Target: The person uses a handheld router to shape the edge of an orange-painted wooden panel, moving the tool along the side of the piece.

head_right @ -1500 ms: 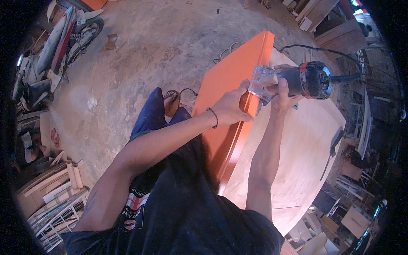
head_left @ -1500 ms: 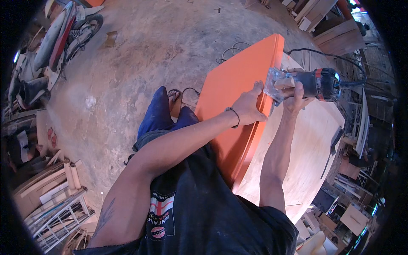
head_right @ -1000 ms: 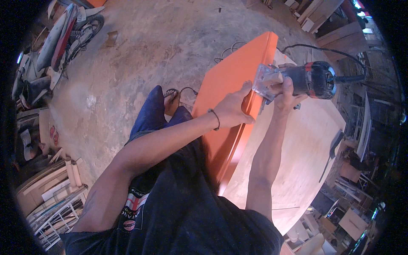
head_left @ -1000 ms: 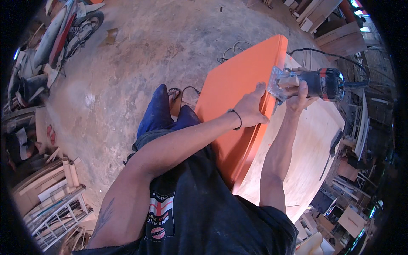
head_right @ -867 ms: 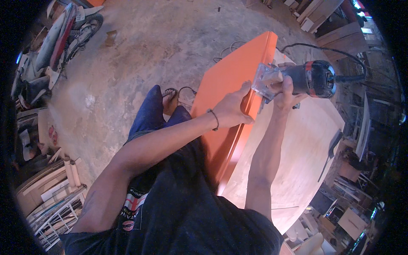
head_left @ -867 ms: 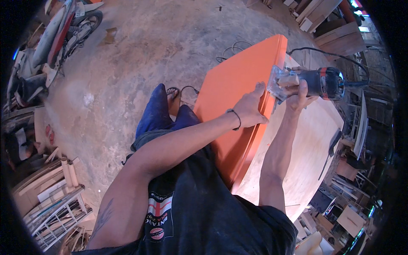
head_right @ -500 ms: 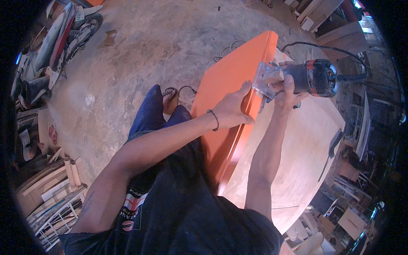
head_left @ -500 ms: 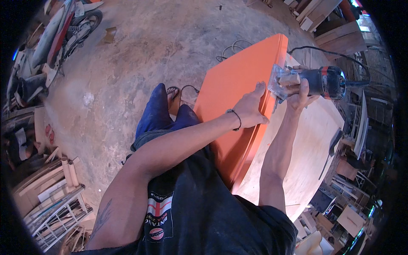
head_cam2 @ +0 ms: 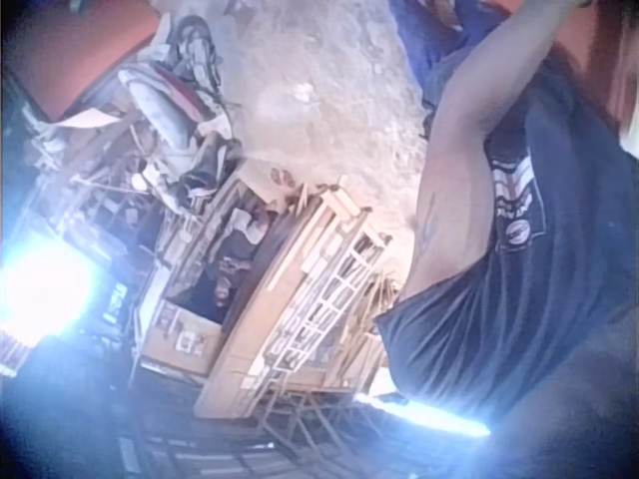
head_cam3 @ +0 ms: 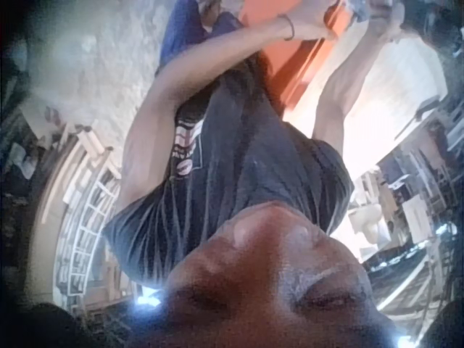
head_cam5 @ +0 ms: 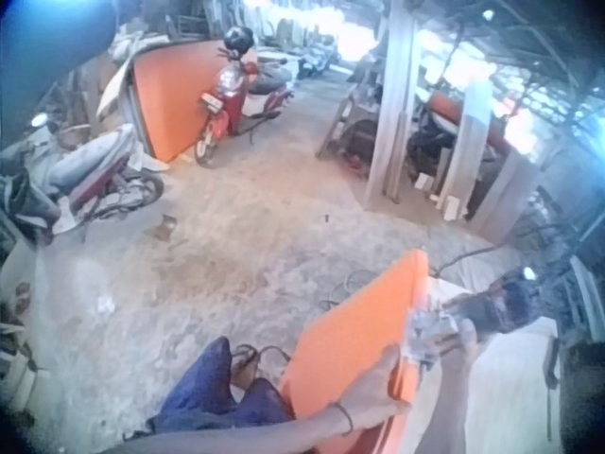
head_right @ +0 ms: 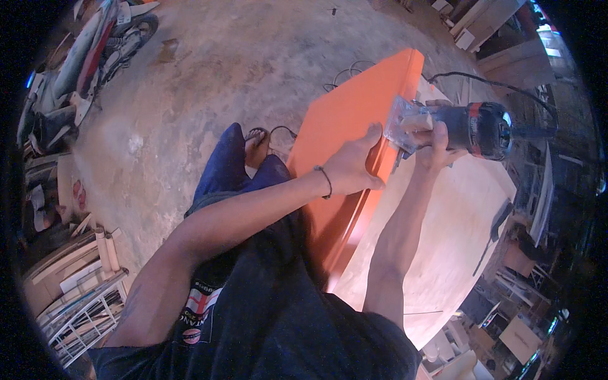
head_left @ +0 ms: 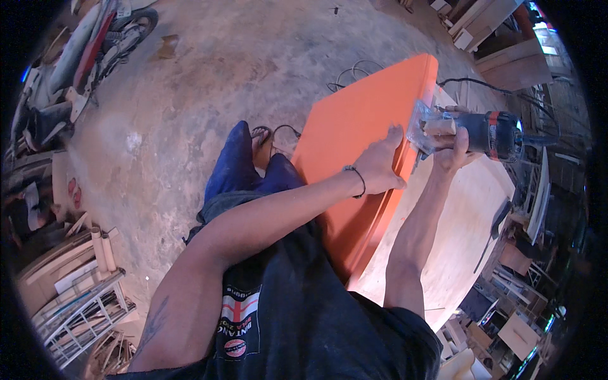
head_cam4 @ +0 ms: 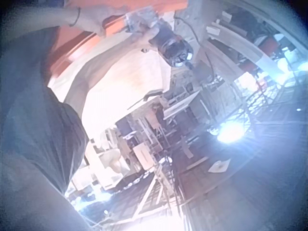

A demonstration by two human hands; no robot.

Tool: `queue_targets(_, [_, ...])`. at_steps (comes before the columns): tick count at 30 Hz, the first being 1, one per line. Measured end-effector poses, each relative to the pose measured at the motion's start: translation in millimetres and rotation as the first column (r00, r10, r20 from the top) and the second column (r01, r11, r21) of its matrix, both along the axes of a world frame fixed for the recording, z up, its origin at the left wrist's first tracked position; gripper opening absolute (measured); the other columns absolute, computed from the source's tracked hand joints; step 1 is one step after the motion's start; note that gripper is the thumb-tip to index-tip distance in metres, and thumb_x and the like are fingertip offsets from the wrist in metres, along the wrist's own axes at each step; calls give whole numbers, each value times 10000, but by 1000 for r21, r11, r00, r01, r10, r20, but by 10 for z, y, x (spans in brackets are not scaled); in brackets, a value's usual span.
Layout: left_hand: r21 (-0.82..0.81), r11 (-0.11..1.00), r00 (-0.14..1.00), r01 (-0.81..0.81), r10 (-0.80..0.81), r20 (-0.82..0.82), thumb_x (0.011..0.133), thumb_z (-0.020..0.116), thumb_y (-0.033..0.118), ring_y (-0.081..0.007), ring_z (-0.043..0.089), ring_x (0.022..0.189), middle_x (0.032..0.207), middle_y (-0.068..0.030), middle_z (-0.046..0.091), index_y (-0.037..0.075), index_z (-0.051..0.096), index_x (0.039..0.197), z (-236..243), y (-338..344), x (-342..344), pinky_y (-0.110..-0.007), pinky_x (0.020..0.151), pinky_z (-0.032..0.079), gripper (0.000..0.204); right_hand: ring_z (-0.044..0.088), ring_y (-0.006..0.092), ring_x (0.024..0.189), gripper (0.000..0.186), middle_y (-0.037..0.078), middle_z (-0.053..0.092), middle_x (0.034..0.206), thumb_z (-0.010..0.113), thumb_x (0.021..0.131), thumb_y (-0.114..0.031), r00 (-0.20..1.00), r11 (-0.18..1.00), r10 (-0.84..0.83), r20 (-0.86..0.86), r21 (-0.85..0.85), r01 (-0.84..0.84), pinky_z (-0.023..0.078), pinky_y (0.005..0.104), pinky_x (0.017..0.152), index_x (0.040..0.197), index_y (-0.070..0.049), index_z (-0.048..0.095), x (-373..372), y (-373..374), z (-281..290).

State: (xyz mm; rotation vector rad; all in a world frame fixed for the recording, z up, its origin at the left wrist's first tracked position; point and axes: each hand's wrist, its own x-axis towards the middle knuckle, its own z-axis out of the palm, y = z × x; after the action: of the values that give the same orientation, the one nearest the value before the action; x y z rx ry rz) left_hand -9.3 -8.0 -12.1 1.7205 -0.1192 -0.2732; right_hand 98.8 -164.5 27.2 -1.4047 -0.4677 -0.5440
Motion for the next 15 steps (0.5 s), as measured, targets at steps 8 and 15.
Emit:
queue_targets(8, [-4,1000,999,27,-27,-33,685,893,215,-389,399,1445,1585,-319,311,-102,164,1563,15,28,-21,-381,1199,338,1185,716,298,884,534,220,690,1005,801,774,-257,999,1000,11,36,2,-11,611,425,756,1140,58,573,9,90,28])
queue_targets(15, [-12,1000,1000,20,-20,-7,683,904,239,-400,426,1422,1556,-318,360,-107,176,1557,12,-1,-15,-395,1185,358,1189,714,316,865,495,222,686,1003,732,826,-242,1000,998,-8,22,-59,9,615,433,779,1179,43,537,88,-34,-5])
